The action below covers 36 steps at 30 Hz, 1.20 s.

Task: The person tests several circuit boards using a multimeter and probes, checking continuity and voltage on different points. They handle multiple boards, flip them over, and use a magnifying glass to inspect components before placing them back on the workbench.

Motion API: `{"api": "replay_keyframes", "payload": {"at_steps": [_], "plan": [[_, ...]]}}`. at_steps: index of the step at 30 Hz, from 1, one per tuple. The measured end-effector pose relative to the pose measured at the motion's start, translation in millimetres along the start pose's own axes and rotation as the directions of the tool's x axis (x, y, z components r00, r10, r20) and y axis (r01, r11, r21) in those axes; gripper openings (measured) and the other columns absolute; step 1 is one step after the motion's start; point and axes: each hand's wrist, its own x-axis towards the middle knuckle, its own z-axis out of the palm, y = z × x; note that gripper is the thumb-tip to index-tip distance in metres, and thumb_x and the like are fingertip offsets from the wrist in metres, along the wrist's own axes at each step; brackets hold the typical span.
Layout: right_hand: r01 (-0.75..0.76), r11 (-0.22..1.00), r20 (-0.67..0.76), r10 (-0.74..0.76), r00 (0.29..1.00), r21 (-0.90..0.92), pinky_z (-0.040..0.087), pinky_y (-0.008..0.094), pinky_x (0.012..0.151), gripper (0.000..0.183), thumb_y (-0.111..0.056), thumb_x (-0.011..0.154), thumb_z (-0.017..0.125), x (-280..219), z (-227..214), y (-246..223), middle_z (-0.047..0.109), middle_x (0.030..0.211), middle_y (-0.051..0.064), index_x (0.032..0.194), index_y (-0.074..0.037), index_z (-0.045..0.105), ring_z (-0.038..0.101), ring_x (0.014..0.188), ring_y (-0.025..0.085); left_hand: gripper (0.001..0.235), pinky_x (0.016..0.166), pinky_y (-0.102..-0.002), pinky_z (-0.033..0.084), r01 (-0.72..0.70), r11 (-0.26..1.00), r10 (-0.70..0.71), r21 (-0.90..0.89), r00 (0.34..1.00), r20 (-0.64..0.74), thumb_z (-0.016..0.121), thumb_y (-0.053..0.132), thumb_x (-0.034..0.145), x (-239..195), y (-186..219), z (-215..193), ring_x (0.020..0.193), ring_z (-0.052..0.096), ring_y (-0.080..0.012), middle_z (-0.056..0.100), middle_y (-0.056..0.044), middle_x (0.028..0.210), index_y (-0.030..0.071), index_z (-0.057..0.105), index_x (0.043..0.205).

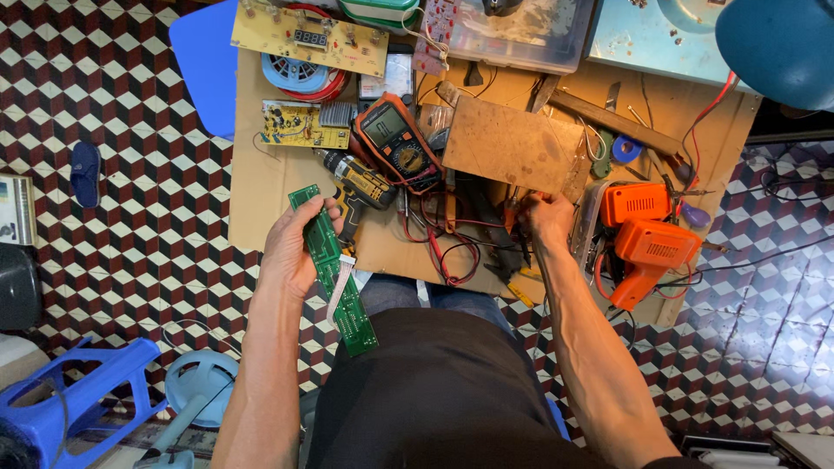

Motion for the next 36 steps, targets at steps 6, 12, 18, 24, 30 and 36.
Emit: {"api": "replay_keyframes", "payload": {"at_steps": [6,12,18,24,30,36], "plan": [[-0.28,0.921,0.151,0.247,0.957,0.27,0.038,0.025,0.047,0.014,-0.014,0.098,0.058,-85,-53,-17,0.067,0.075,0.007,0.1,-0.001,0.063,0.049,0.053,0.009,0.021,0.075,-0.032,0.063,0.024,1.0,-0.024,-0.006,0.999,-0.024,0.072,0.011,0.093,7,-1,-1,0.085,0.071,-0.0184,0.071,-0.011,0.096,-0.001,0.065,0.109],[-0.43,0.785,0.147,0.41,0.9,0.445,0.049,0.029,0.054,0.01,-0.012,0.09,0.055,-107,-67,11,0.062,0.075,0.005,0.095,-0.003,0.059,0.058,0.061,0.013,0.021,0.075,-0.032,0.062,0.033,0.999,-0.033,0.001,0.999,-0.005,0.072,0.011,0.094,11,-7,-3,0.085,0.071,-0.0187,0.071,-0.012,0.097,-0.001,0.065,0.11],[-0.346,0.932,0.005,0.348,0.938,0.109,0.026,0.028,0.042,0.032,-0.033,0.097,0.071,-76,-41,9,0.052,0.062,-0.001,0.084,-0.007,0.058,0.041,0.047,0.01,0.022,0.076,-0.032,0.062,0.024,1.0,-0.024,0.011,0.999,-0.025,0.072,0.012,0.094,9,-8,-8,0.086,0.072,-0.0188,0.072,-0.012,0.099,0.0,0.065,0.111],[-0.298,0.952,0.04,0.296,0.954,0.071,0.027,0.029,0.04,0.027,-0.025,0.092,0.072,-62,-19,-9,0.053,0.058,0.0,0.075,-0.007,0.063,0.041,0.043,0.011,0.021,0.077,-0.033,0.063,0.018,1.0,-0.019,-0.019,0.997,-0.08,0.072,0.01,0.093,-2,-16,-19,0.086,0.071,-0.019,0.072,-0.013,0.101,0.001,0.065,0.111],[-0.18,0.98,0.162,0.165,0.973,0.081,0.031,0.024,0.042,0.02,-0.019,0.097,0.069,-105,-32,-35,0.057,0.063,-0.001,0.085,-0.004,0.065,0.044,0.046,0.006,0.022,0.076,-0.033,0.063,0.047,0.999,-0.048,-0.003,0.996,-0.077,0.072,0.012,0.093,-11,-22,-23,0.086,0.071,-0.019,0.071,-0.013,0.101,0.0,0.065,0.111],[-0.11,0.911,0.149,0.055,0.987,0.397,0.025,0.021,0.041,0.017,-0.02,0.1,0.065,-181,-74,-79,0.055,0.067,-0.001,0.097,-0.003,0.068,0.034,0.045,0.004,0.023,0.072,-0.031,0.061,0.154,0.984,-0.161,0.092,0.985,0.067,0.073,0.015,0.094,-10,-20,-5,0.082,0.07,-0.0171,0.07,-0.012,0.099,0.001,0.065,0.11]]}}
